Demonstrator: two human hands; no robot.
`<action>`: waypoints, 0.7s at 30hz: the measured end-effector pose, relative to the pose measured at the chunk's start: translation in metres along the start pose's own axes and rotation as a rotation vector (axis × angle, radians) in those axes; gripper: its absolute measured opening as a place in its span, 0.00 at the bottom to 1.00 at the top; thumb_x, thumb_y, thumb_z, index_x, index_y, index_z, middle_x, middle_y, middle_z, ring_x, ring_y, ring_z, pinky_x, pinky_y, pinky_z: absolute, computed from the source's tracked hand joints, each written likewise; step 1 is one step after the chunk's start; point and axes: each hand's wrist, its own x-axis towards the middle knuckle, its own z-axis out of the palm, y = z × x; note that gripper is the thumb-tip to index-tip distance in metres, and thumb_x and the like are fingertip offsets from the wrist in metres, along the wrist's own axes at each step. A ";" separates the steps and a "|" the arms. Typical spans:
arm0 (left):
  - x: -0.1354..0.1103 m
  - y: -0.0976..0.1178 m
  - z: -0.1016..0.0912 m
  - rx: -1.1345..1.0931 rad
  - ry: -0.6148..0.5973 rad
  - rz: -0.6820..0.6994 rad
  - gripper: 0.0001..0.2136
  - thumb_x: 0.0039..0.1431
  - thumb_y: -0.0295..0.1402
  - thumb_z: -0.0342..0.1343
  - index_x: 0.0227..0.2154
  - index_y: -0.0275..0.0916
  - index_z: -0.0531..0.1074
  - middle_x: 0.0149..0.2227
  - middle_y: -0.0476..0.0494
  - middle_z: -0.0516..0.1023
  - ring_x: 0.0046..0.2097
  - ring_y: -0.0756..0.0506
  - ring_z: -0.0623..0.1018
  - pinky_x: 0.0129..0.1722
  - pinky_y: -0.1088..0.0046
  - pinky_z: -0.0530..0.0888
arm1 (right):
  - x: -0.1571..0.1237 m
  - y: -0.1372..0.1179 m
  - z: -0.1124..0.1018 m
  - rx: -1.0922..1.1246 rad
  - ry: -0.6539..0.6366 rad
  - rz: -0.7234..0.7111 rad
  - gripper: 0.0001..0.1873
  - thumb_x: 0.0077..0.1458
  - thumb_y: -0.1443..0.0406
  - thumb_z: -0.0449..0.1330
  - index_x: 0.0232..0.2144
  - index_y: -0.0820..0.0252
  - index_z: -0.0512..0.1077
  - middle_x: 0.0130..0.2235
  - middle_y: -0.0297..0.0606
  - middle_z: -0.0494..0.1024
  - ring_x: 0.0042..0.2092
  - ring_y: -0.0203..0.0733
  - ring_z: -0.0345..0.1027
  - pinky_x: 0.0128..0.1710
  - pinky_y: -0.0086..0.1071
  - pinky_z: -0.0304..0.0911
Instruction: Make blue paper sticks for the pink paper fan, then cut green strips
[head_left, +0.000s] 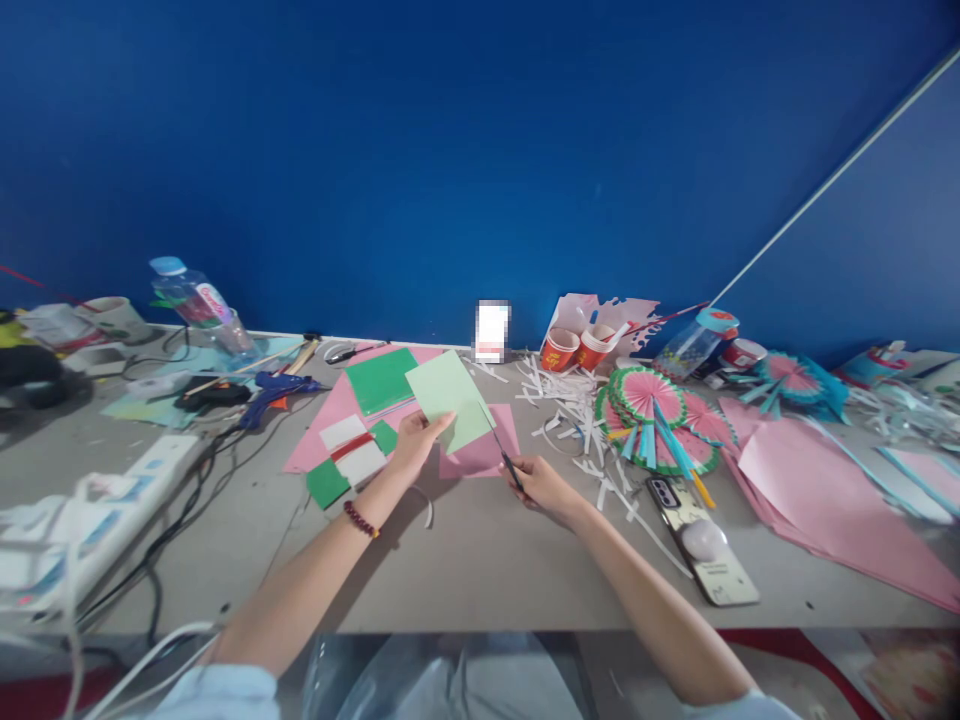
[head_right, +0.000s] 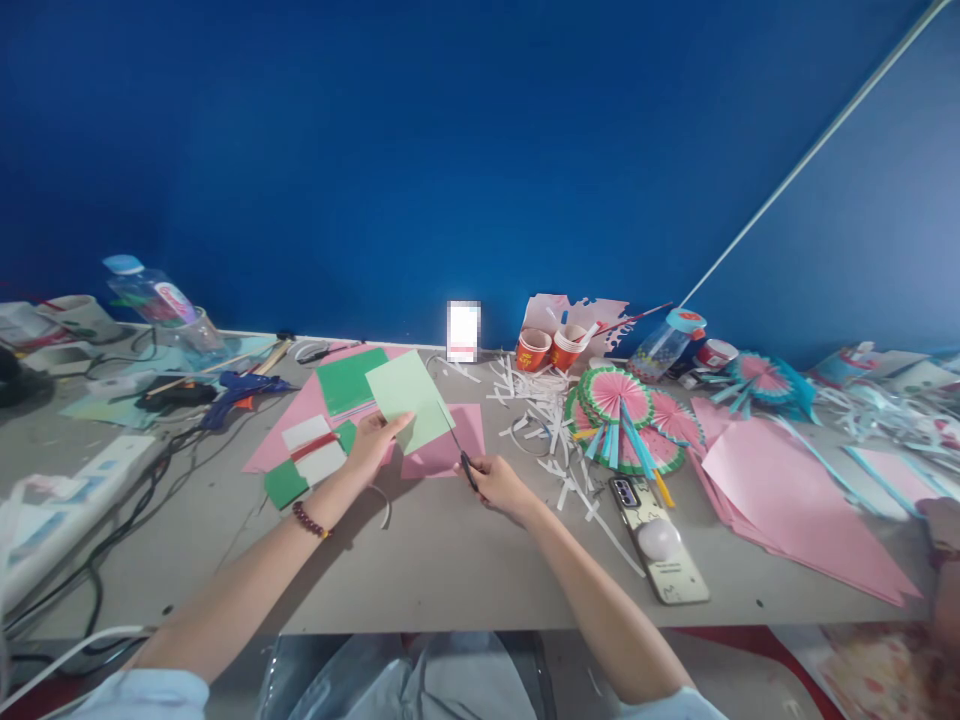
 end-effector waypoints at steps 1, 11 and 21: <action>0.000 0.000 0.000 -0.006 -0.001 0.001 0.18 0.38 0.44 0.66 0.29 0.35 0.78 0.32 0.40 0.81 0.32 0.42 0.79 0.34 0.68 0.73 | 0.000 0.000 0.000 -0.002 0.001 -0.004 0.25 0.48 0.45 0.55 0.20 0.59 0.58 0.15 0.23 0.54 0.16 0.25 0.43 0.14 0.22 0.39; 0.001 -0.001 0.001 -0.015 -0.017 0.014 0.18 0.37 0.44 0.66 0.29 0.34 0.78 0.30 0.40 0.81 0.31 0.43 0.78 0.33 0.69 0.72 | 0.000 0.000 0.000 -0.007 0.006 -0.020 0.25 0.47 0.45 0.56 0.19 0.59 0.57 0.15 0.24 0.54 0.15 0.25 0.43 0.14 0.23 0.37; 0.000 0.000 0.001 -0.030 -0.013 0.008 0.19 0.38 0.43 0.66 0.31 0.33 0.78 0.32 0.39 0.81 0.32 0.43 0.78 0.33 0.69 0.73 | 0.000 0.000 -0.001 0.002 -0.022 -0.011 0.26 0.47 0.44 0.55 0.19 0.58 0.57 0.16 0.24 0.56 0.16 0.26 0.45 0.14 0.23 0.40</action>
